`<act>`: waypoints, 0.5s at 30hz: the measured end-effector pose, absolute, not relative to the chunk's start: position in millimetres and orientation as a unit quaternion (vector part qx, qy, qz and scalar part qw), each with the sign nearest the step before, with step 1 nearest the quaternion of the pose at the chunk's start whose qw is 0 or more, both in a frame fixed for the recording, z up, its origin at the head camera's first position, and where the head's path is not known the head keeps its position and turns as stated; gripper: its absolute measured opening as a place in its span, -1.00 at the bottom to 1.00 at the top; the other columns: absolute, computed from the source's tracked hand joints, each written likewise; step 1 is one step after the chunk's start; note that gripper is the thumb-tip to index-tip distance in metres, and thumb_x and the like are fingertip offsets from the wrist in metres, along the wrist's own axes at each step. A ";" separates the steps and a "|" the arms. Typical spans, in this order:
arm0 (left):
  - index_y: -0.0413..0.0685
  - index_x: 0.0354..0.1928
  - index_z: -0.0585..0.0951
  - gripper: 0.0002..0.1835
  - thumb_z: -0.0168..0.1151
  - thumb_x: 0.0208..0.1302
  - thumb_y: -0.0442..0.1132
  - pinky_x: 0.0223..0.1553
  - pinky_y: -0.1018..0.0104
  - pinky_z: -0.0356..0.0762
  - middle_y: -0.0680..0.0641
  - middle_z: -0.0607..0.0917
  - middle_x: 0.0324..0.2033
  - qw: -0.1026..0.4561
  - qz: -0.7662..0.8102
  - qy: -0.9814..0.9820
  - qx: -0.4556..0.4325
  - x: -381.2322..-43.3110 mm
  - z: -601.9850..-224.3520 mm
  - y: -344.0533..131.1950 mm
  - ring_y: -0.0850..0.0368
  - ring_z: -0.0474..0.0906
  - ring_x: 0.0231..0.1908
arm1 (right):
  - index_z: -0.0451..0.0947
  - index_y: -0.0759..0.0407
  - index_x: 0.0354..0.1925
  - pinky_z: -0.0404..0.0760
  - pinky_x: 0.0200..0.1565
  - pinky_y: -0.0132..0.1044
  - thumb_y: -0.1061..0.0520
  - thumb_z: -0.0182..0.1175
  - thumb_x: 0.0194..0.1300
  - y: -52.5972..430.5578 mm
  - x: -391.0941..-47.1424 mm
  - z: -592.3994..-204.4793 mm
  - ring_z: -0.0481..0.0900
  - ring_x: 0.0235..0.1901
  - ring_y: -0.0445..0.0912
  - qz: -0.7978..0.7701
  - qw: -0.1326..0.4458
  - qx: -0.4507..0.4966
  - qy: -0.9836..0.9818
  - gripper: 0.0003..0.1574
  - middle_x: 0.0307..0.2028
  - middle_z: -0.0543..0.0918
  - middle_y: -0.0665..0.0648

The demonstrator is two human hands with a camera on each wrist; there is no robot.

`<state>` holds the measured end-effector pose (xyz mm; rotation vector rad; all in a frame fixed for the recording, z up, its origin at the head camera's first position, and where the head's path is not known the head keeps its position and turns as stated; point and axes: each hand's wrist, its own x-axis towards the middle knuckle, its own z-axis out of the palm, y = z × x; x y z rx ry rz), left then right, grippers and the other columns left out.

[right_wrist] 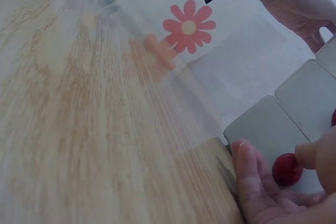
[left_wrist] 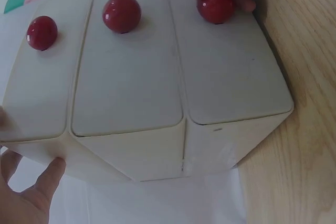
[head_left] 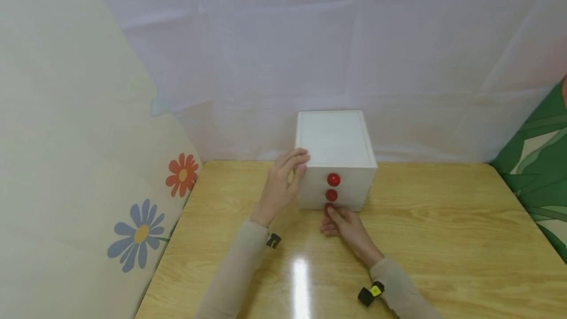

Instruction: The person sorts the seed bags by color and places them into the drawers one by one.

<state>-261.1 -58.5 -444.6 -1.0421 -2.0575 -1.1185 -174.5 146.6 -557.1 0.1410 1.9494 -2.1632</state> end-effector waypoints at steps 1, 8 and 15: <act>-0.20 0.11 0.61 -0.69 0.04 0.53 -0.18 0.37 0.23 0.38 -0.15 0.59 0.20 0.282 -0.416 -0.771 -0.390 -260.8 -444.1 -59.5 0.02 0.48 0.27 | 0.44 0.58 0.03 0.75 -0.08 -0.12 -0.08 0.06 0.53 147.7 -173.0 -556.1 0.73 -0.20 0.11 -0.734 0.117 0.045 0.667 -0.35 -0.17 0.67 0.44; -0.16 0.21 0.58 -0.65 0.03 0.54 -0.15 0.41 0.22 0.31 -0.16 0.51 0.32 0.269 -0.389 -0.787 -0.396 -260.0 -442.9 -65.1 0.00 0.41 0.34 | 0.42 0.49 0.17 0.73 -0.01 -0.15 -0.15 0.08 0.51 165.9 -160.4 -546.1 0.69 -0.06 0.15 -0.683 0.135 0.016 0.718 -0.30 -0.06 0.67 0.38; -0.13 0.30 0.51 -0.55 0.17 0.45 -0.12 0.39 0.23 0.34 -0.14 0.45 0.38 0.275 -0.325 -0.807 -0.409 -254.8 -437.8 -75.7 0.00 0.40 0.36 | 0.51 0.24 0.20 0.68 0.01 -0.14 -0.17 0.17 0.45 196.4 -149.8 -529.4 0.65 -0.03 0.01 -0.521 0.043 -0.040 0.852 -0.40 0.01 0.68 0.19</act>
